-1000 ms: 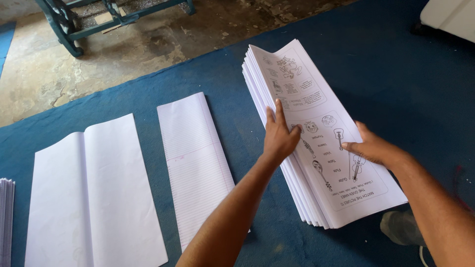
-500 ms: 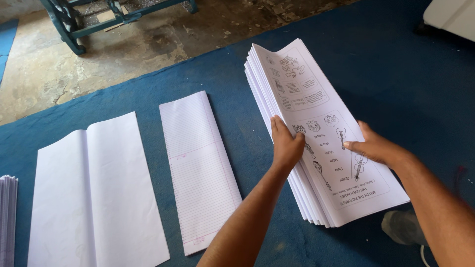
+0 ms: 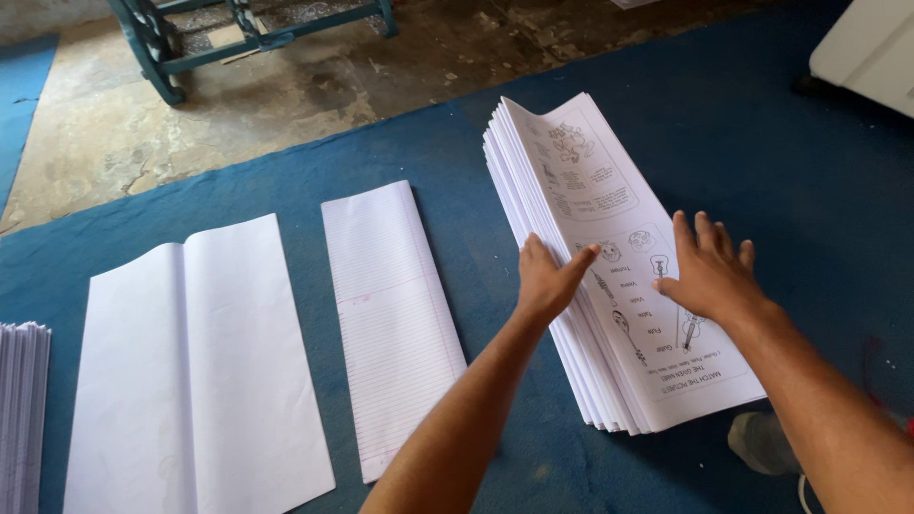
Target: The person sits on the floor and repeatedly picks up printed sheets from a large pile, places them into a separate stack, and smooths the edges. The person continues this repetitive stacking process throughout the clip.
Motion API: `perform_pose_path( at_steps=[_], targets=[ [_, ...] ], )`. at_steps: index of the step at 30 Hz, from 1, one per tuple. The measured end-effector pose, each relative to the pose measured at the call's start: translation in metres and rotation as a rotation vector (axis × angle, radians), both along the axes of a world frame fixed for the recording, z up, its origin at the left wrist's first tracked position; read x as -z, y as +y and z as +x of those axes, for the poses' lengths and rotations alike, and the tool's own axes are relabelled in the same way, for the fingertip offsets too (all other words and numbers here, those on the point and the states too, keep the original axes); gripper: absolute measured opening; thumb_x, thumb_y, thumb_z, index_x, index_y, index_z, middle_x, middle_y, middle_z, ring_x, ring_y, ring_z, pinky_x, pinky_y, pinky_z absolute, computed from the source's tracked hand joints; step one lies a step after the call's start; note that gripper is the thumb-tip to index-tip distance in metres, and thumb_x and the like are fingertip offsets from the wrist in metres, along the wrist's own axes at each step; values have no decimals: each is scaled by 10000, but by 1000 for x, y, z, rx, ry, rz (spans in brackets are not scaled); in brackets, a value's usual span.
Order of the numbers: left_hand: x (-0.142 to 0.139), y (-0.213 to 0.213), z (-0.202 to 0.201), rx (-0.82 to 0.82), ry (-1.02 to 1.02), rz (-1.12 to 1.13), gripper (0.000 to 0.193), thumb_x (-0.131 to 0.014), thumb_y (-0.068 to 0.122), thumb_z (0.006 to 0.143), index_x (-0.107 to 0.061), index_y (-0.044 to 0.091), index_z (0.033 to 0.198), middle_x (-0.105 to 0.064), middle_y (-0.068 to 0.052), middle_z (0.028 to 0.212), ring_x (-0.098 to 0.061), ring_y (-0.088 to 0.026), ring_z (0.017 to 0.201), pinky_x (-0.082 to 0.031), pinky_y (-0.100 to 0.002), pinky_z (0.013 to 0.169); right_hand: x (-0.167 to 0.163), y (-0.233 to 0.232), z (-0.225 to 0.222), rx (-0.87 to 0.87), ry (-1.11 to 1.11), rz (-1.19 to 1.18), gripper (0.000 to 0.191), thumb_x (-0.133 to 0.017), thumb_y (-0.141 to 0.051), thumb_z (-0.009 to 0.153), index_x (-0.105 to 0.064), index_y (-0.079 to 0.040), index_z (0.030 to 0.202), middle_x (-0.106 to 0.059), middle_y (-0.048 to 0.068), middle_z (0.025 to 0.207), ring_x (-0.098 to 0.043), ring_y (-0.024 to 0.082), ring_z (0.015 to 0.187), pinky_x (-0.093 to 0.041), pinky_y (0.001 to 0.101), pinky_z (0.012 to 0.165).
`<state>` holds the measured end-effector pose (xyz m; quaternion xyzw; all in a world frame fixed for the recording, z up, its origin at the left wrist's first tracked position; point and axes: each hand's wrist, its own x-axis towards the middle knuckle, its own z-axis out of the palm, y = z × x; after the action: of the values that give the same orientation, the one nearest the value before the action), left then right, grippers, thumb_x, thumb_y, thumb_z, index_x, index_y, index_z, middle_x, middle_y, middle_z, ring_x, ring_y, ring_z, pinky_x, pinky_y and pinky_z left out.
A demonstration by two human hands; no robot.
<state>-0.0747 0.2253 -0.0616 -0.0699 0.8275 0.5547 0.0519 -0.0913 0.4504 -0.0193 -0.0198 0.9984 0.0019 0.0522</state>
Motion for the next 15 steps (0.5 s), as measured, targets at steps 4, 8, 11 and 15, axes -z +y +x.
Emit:
perform_pose_path(
  at_steps=[4, 8, 11, 15],
  targets=[
    [-1, -27, 1, -45, 51, 32, 1148, -636, 676, 825, -149, -87, 1531, -200, -346, 1572, -182, -455, 1487, -242, -588, 1175, -16, -14, 1, -87, 95, -13, 889, -713, -365, 846, -245, -98, 1554, -144, 275, 1620, -97, 410, 1508, -120, 680, 1165],
    [6, -69, 14, -101, 98, 28, 978, -655, 557, 848, -279, -60, 1506, -327, -325, 1531, -327, -432, 1436, -317, -556, 1157, -30, -44, 4, -193, 256, -132, 778, -688, -319, 846, -378, -41, 1503, -249, 280, 1590, -186, 415, 1497, -223, 593, 1169],
    [19, -108, 33, -130, 112, -12, 841, -660, 463, 878, -360, -47, 1476, -381, -311, 1508, -384, -416, 1409, -362, -531, 1135, -31, -80, 11, -207, 212, -256, 668, -687, -284, 852, -472, -87, 1453, -299, 239, 1578, -226, 421, 1456, -237, 553, 1158],
    [38, -160, 61, -218, 5, -39, 728, -675, 347, 875, -424, -43, 1436, -469, -287, 1449, -525, -392, 1303, -433, -481, 1094, -21, -126, 21, -395, 306, -319, 590, -713, -256, 830, -561, -127, 1385, -423, 201, 1522, -302, 377, 1456, -258, 507, 1189]
  ],
)
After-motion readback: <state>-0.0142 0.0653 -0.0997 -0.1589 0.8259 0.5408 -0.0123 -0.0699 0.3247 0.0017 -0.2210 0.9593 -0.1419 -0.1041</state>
